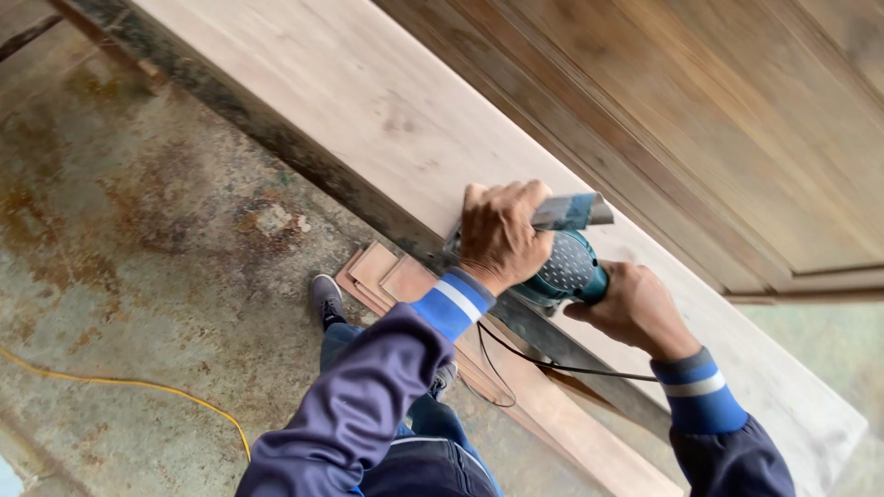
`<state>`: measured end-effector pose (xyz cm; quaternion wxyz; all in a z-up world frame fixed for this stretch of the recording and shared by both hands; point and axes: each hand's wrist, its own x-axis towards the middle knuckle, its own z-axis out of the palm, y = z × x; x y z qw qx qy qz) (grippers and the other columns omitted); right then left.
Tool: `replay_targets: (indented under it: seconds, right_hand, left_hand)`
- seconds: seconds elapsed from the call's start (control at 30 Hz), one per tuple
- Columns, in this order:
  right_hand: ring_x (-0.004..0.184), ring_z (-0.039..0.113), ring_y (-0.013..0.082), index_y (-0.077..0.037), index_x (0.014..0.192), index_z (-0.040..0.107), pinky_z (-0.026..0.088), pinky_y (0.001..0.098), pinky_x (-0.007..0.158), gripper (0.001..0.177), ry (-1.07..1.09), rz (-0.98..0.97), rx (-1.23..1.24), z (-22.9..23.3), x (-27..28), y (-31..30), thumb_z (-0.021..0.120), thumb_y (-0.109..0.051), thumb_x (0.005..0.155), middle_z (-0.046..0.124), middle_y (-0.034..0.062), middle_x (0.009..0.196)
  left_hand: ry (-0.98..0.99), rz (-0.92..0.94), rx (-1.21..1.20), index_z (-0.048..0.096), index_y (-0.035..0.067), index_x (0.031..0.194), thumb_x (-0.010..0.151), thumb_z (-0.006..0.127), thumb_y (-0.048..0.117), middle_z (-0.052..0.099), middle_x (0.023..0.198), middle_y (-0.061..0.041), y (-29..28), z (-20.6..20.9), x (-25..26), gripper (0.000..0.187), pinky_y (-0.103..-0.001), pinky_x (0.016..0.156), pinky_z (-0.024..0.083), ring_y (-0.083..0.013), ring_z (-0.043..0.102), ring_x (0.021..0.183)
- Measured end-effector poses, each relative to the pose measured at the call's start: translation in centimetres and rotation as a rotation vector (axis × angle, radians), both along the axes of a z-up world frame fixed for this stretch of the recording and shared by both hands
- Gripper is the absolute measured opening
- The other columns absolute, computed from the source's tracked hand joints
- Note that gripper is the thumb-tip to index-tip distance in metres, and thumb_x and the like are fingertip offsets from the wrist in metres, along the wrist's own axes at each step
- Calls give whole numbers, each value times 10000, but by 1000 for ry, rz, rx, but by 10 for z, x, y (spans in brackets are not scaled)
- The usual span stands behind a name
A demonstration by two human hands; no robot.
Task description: Sanding a long wooden board using an orbital power sander and manual sandpaper.
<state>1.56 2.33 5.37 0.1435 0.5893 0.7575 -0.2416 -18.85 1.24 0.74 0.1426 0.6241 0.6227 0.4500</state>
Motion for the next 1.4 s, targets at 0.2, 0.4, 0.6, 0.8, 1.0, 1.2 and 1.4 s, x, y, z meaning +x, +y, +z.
replay_targets:
  seconds: [0.2,0.4,0.6,0.8,1.0,1.2,1.4]
  right_hand:
    - [732,762,302,-83,910,778,604,437,741,411,-22,-168,-41,-9,146,-55,907,-346,621,783,145,803]
    - [760,788,259,-64,931,791,652,399,783,424,-108,-371,-190,-36,301,-109,933,-370,674,812,125,848]
    - [803,769,266,-14,914,803,649,407,811,472,-211,-469,-188,-50,411,-148,973,-379,667,794,154,866]
    - [811,798,271,-37,941,799,671,373,788,449,-303,-566,-301,-77,471,-157,945,-341,644,818,148,862]
    - [796,781,271,-26,922,826,644,428,820,475,-185,-479,-165,-62,407,-126,988,-354,619,800,161,838]
    - [778,768,293,-38,901,806,634,429,813,478,-195,-333,-137,-37,274,-55,946,-422,653,789,164,819]
    - [793,780,309,-57,908,800,618,433,813,468,-169,-144,-14,-29,135,11,917,-407,619,798,180,817]
  left_hand:
    - [-39,-150,-54,600,119,965,778,664,150,656,805,-99,-30,1,141,201,-446,773,402,-269,669,748]
    - [-23,-332,-178,632,109,917,787,724,225,666,781,-104,-61,-7,278,197,-430,748,420,-223,628,678]
    - [-1,-426,-229,650,113,899,838,691,253,659,762,-95,-86,-14,385,158,-427,789,443,-216,623,682]
    - [-47,-458,-204,681,108,907,818,708,274,670,720,-129,-88,-12,415,191,-437,876,456,-230,638,672]
    - [-36,-458,-220,695,101,946,787,699,247,675,773,-138,-69,-13,364,216,-447,857,449,-261,649,730]
    - [-53,-327,-184,685,84,995,772,694,225,671,818,-146,-27,-9,257,264,-464,850,429,-279,658,759]
    - [-25,-161,-64,649,105,962,827,677,197,673,819,-130,22,-11,128,166,-489,878,414,-294,672,804]
